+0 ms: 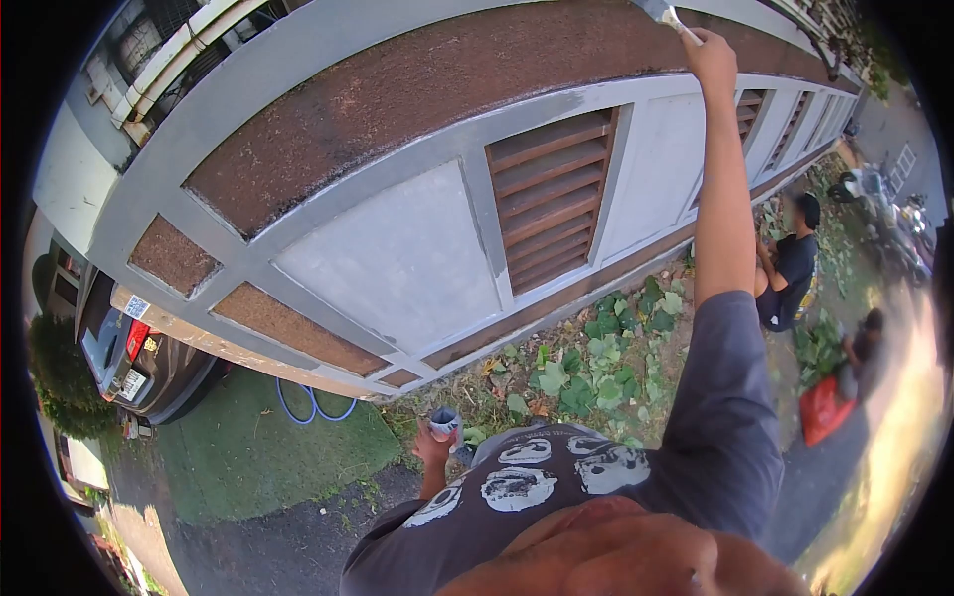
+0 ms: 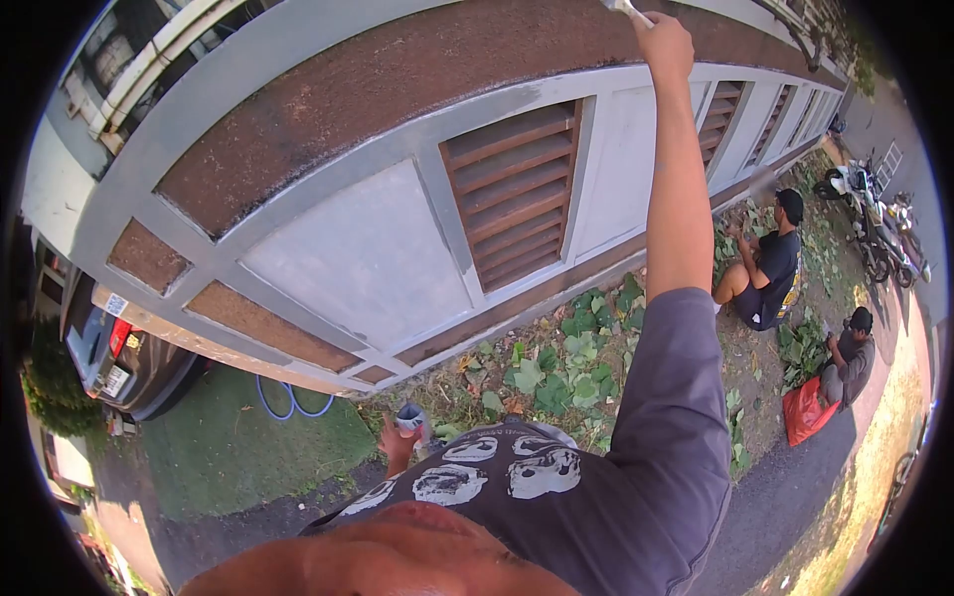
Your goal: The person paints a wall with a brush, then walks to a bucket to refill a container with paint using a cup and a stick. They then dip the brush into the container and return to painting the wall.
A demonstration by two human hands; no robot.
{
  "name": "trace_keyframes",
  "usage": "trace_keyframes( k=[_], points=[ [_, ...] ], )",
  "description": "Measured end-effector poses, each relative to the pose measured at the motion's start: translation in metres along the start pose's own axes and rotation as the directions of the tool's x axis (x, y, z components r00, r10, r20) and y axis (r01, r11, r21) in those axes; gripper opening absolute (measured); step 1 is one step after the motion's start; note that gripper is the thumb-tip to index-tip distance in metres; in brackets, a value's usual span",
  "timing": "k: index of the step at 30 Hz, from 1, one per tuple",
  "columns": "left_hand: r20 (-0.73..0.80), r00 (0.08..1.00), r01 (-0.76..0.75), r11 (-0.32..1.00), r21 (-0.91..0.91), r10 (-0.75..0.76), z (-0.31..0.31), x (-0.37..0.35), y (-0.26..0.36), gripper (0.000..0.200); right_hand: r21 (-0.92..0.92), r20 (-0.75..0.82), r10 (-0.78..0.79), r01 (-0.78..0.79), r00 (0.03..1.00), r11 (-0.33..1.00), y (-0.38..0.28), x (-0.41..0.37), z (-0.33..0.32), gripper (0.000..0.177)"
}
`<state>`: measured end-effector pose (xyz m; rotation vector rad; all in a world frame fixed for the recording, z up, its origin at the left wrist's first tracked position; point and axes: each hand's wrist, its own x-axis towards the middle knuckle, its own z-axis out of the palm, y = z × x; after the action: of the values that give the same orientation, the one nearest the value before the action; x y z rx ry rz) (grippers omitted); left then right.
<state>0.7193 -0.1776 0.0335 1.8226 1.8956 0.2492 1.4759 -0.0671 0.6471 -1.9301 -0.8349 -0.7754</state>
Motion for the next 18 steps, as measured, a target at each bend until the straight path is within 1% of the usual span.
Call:
trace_keyframes(
  k=[2, 3, 5, 6, 7, 8, 9, 10, 11, 12, 13, 15, 17, 18],
  points=[
    [-0.036, 0.999, 0.029, 0.999, 0.027, -0.028, 0.007, -0.004, -0.016, 0.131, -0.154, -0.065, 0.136, -0.145, 0.989, 0.977, 0.011, 0.009, -0.017, 0.036],
    [-0.035, 0.999, 0.031, 0.999, 0.023, -0.030, 0.011, -0.005, -0.025, 0.131, -0.155, -0.064, 0.132, -0.140, 0.989, 0.978, 0.008, 0.013, -0.021, 0.036],
    [0.008, 0.999, 0.046, 0.999, 0.012, -0.046, 0.019, -0.004, -0.038, 0.133, -0.200, -0.072, 0.068, -0.081, 0.995, 0.976, -0.007, 0.014, -0.032, 0.036],
    [0.013, 0.998, 0.060, 0.998, 0.022, -0.061, 0.021, -0.003, -0.040, 0.134, -0.224, -0.060, 0.042, -0.055, 0.997, 0.973, -0.020, 0.015, -0.027, 0.039],
    [0.016, 0.998, 0.056, 0.998, 0.028, -0.057, 0.018, -0.004, -0.037, 0.134, -0.214, -0.028, -0.015, 0.009, 1.000, 0.977, -0.036, 0.015, -0.022, 0.039],
    [0.052, 0.994, 0.090, 0.995, 0.031, -0.091, 0.014, -0.004, -0.034, 0.134, -0.202, 0.004, -0.071, 0.070, 0.997, 0.977, -0.055, 0.013, -0.018, 0.039],
    [0.087, 0.988, 0.121, 0.992, 0.035, -0.124, 0.011, -0.003, -0.028, 0.134, -0.182, -0.060, -0.194, 0.181, 0.979, 0.967, -0.085, 0.000, -0.018, 0.030],
    [0.087, 0.989, 0.115, 0.993, 0.039, -0.118, 0.009, -0.001, -0.023, 0.134, -0.169, -0.126, -0.314, 0.291, 0.941, 0.942, -0.117, -0.017, -0.020, 0.025],
    [0.056, 0.994, 0.094, 0.991, 0.092, -0.099, 0.007, -0.001, -0.018, 0.133, -0.083, -0.151, -0.381, 0.372, 0.912, 0.924, -0.142, -0.030, -0.020, 0.023],
    [0.025, 0.997, 0.075, 0.987, 0.145, -0.080, 0.006, -0.001, -0.012, 0.132, -0.037, -0.103, -0.419, 0.417, 0.902, 0.908, -0.169, -0.046, -0.030, 0.023],
    [0.026, 0.997, 0.071, 0.986, 0.149, -0.076, 0.004, 0.000, -0.007, 0.132, 0.060, -0.073, -0.472, 0.476, 0.879, 0.877, -0.195, -0.067, -0.047, 0.024],
    [0.037, 0.999, 0.030, 0.994, 0.108, -0.034, -0.002, 0.005, 0.006, 0.130, 0.283, 0.067, -0.526, 0.490, 0.848, 0.825, -0.236, -0.097, -0.072, 0.025],
    [0.043, 0.999, 0.016, 0.996, 0.089, -0.020, 0.000, 0.013, 0.013, 0.130, 0.378, 0.160, -0.607, 0.520, 0.778, 0.766, -0.257, -0.114, -0.085, 0.026],
    [0.048, 0.999, 0.007, 0.998, 0.066, -0.010, -0.001, 0.016, 0.016, 0.130, 0.377, 0.158, -0.605, 0.519, 0.780, 0.767, -0.256, -0.113, -0.085, 0.026]
  ],
)
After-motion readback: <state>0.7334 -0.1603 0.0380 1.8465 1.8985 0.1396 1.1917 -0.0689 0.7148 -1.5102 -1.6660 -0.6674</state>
